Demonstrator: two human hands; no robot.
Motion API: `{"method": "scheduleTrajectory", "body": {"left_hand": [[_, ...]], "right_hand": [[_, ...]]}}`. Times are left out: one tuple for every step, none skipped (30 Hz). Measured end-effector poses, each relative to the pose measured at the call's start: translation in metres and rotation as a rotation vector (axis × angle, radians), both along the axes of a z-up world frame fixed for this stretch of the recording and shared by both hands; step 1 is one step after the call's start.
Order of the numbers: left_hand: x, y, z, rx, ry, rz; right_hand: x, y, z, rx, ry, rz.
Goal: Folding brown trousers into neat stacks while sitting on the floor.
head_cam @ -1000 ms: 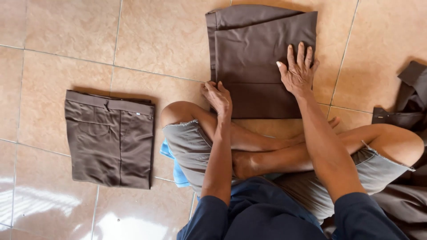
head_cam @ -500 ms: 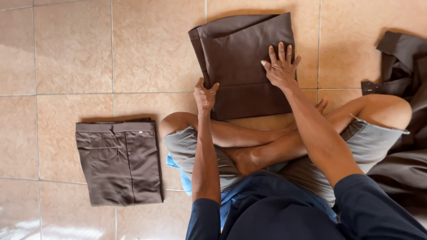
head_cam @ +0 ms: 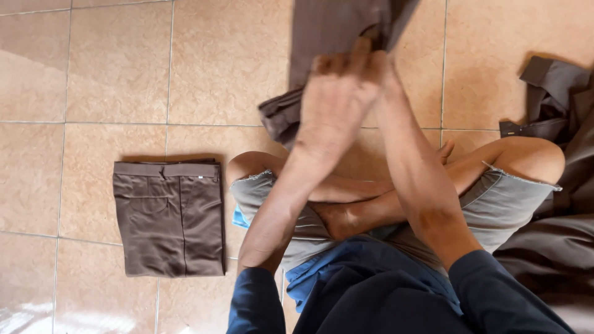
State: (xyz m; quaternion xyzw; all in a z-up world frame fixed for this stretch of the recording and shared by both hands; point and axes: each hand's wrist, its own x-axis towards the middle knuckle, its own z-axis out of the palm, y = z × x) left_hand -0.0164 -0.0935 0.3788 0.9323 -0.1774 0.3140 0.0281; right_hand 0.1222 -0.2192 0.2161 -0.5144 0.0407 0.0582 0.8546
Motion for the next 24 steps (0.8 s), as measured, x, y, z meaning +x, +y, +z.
{"method": "scheduleTrajectory", "body": {"left_hand": [[-0.004, -0.01, 0.004, 0.103, -0.072, 0.035], [-0.008, -0.02, 0.007, 0.204, -0.14, 0.066], [-0.01, -0.029, -0.008, 0.203, -0.136, 0.071], [-0.011, -0.039, -0.022, 0.245, -0.12, 0.116], [-0.012, -0.049, -0.036, 0.286, -0.102, 0.162], [-0.012, -0.06, -0.075, 0.281, -0.104, 0.16], [-0.011, -0.072, -0.114, 0.15, -0.083, 0.181], [-0.012, -0.087, -0.153, 0.016, -0.058, 0.199], [-0.009, -0.09, -0.207, 0.01, -0.053, 0.195], [-0.011, -0.098, -0.265, -0.075, -0.098, 0.233], [-0.017, -0.112, -0.327, -0.16, -0.142, 0.27], [-0.03, -0.104, -0.335, -0.164, -0.135, 0.266], [-0.042, -0.096, -0.342, -0.204, 0.387, 0.126], [-0.057, -0.086, -0.35, -0.229, 0.91, -0.024], [-0.058, -0.076, -0.334, -0.229, 0.92, -0.026], [-0.056, -0.061, -0.318, -0.356, 0.899, -0.024], [-0.053, -0.047, -0.301, -0.484, 0.875, -0.021], [-0.046, -0.03, -0.304, -0.473, 0.881, -0.026], [-0.039, -0.013, -0.306, -0.423, 0.674, 0.285], [-0.031, 0.0, -0.308, -0.368, 0.453, 0.583], [-0.024, 0.028, -0.336, -0.363, 0.457, 0.576], [-0.016, 0.055, -0.366, -0.495, 0.495, 0.705], [-0.008, 0.082, -0.395, -0.628, 0.53, 0.834], [-0.01, 0.08, -0.396, -0.629, 0.53, 0.827]], "right_hand": [[0.007, -0.009, -0.002, 0.087, 0.007, -0.023], [0.012, -0.018, -0.004, 0.172, 0.018, -0.051], [0.014, -0.042, -0.03, 0.257, 0.03, -0.079], [0.021, -0.06, -0.048, 0.34, 0.036, -0.11], [0.044, -0.064, -0.058, 0.422, 0.043, -0.142], [0.028, -0.08, -0.09, 0.417, 0.041, -0.144], [0.012, -0.097, -0.122, 0.418, -0.035, -0.158], [-0.007, -0.115, -0.155, 0.417, -0.107, -0.174], [-0.028, -0.124, -0.171, 0.41, -0.104, -0.179], [-0.047, -0.132, -0.187, 0.139, 0.208, -0.363], [-0.065, -0.14, -0.202, -0.137, 0.522, -0.538], [-0.075, -0.143, -0.217, -0.141, 0.527, -0.544], [-0.085, -0.146, -0.231, -0.352, 0.544, -0.534], [-0.097, -0.147, -0.247, -0.561, 0.563, -0.515], [-0.109, -0.132, -0.214, -0.564, 0.574, -0.516], [-0.12, -0.113, -0.183, -0.894, 0.532, -0.342], [-0.131, -0.094, -0.15, -1.214, 0.477, -0.152], [-0.131, -0.094, -0.181, -1.205, 0.486, -0.156], [-0.131, -0.092, -0.212, -1.179, 0.462, -0.055], [-0.131, -0.094, -0.242, -1.155, 0.437, 0.044], [-0.134, -0.086, -0.229, -1.15, 0.444, 0.039], [-0.135, -0.08, -0.216, -1.183, 0.359, 0.017], [-0.137, -0.073, -0.202, -1.214, 0.273, -0.006], [-0.126, -0.073, -0.196, -1.215, 0.274, -0.013]]}}
